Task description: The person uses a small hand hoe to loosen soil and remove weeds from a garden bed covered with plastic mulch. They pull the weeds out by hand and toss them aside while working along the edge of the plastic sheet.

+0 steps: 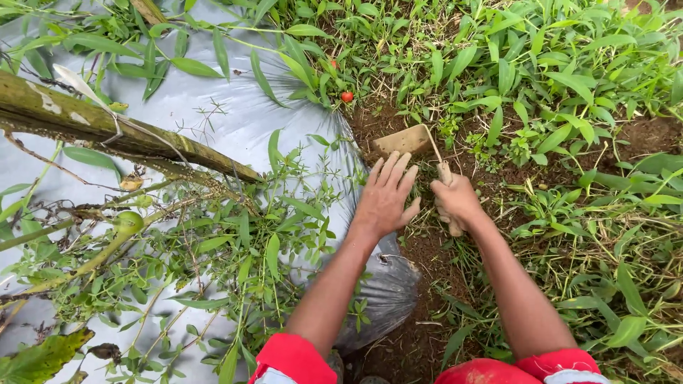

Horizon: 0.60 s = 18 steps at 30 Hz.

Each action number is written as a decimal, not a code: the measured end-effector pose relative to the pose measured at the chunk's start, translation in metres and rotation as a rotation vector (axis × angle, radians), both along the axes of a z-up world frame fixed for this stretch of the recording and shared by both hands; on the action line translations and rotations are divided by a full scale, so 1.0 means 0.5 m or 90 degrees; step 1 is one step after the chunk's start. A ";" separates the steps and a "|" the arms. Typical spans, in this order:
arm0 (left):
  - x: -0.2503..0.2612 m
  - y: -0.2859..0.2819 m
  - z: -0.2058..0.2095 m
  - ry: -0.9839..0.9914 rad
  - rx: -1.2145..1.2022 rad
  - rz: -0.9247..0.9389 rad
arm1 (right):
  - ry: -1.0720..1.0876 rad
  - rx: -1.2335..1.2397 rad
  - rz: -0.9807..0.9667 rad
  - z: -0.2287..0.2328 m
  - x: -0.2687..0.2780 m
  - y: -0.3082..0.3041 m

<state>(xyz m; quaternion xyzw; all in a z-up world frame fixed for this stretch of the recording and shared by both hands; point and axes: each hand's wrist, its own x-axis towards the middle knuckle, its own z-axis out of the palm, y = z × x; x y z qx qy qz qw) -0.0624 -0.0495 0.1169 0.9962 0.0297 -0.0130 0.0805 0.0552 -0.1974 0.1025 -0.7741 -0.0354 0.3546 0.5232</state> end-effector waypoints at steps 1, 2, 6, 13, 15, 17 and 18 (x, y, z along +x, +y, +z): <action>0.002 -0.002 0.006 -0.004 -0.012 0.038 | -0.009 -0.024 0.021 0.022 0.005 -0.016; -0.003 -0.005 0.009 -0.003 -0.026 0.074 | -0.013 -0.051 0.039 0.040 0.002 -0.035; 0.004 -0.005 -0.022 0.019 -0.070 0.139 | -0.063 -0.094 0.015 0.081 -0.009 -0.029; 0.011 0.000 -0.136 -0.213 -0.034 0.059 | -0.090 0.051 -0.007 0.003 0.041 0.159; 0.010 0.008 -0.153 -0.279 -0.055 0.068 | -0.071 0.047 0.020 -0.047 0.052 0.168; 0.016 0.010 -0.202 -0.480 -0.064 0.141 | 0.037 0.049 0.040 -0.105 0.053 0.138; 0.017 0.016 -0.201 -0.481 -0.066 0.143 | 0.036 0.047 0.041 -0.090 0.041 0.130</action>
